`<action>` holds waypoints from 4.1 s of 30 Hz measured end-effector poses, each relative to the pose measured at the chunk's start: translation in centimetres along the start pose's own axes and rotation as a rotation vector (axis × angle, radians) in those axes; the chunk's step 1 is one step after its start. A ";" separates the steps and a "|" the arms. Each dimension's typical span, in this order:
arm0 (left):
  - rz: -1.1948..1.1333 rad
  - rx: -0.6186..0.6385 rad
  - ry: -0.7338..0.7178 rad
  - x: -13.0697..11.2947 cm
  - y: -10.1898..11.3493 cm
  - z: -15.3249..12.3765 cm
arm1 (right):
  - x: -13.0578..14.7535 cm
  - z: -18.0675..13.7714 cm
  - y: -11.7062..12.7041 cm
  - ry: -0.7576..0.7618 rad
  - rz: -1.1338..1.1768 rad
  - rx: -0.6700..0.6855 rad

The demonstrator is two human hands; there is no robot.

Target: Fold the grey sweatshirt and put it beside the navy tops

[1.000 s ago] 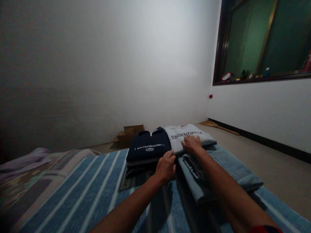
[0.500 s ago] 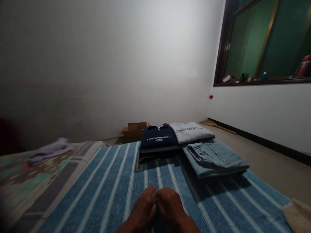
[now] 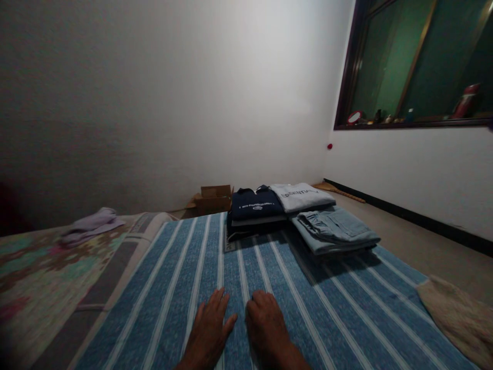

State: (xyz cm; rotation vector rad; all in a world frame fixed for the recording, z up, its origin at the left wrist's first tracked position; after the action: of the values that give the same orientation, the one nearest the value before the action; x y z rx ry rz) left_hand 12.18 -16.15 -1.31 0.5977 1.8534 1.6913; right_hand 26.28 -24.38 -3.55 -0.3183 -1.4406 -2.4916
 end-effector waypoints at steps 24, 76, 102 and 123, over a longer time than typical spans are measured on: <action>-0.107 -0.037 -0.052 -0.8 0.4 -2.0 | -0.3 -1.1 0.8 0.012 -0.002 0.100; -0.083 -0.089 -0.120 -0.1 -0.7 -2.1 | -1.1 -1.6 0.7 0.029 0.047 0.049; -0.030 -0.198 -0.156 0.7 -1.4 -2.0 | -1.4 -1.6 1.0 0.012 0.150 0.079; -0.074 -0.218 -0.226 0.8 -0.6 0.4 | -1.8 1.0 3.4 -0.122 0.203 0.199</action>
State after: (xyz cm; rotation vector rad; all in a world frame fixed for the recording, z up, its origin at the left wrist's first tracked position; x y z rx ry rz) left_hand 11.87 -15.42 -1.97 0.5948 1.4931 1.6744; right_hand 29.14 -24.99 -0.86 -0.5558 -1.6005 -2.1821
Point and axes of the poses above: each hand's wrist, its own z-axis towards the middle knuckle, its own y-axis out of the back of the hand, x = y × z, the point moved 2 cm from there along z, towards the middle knuckle, and after that the axes turned 9 degrees about x, right-handed, at the moved point
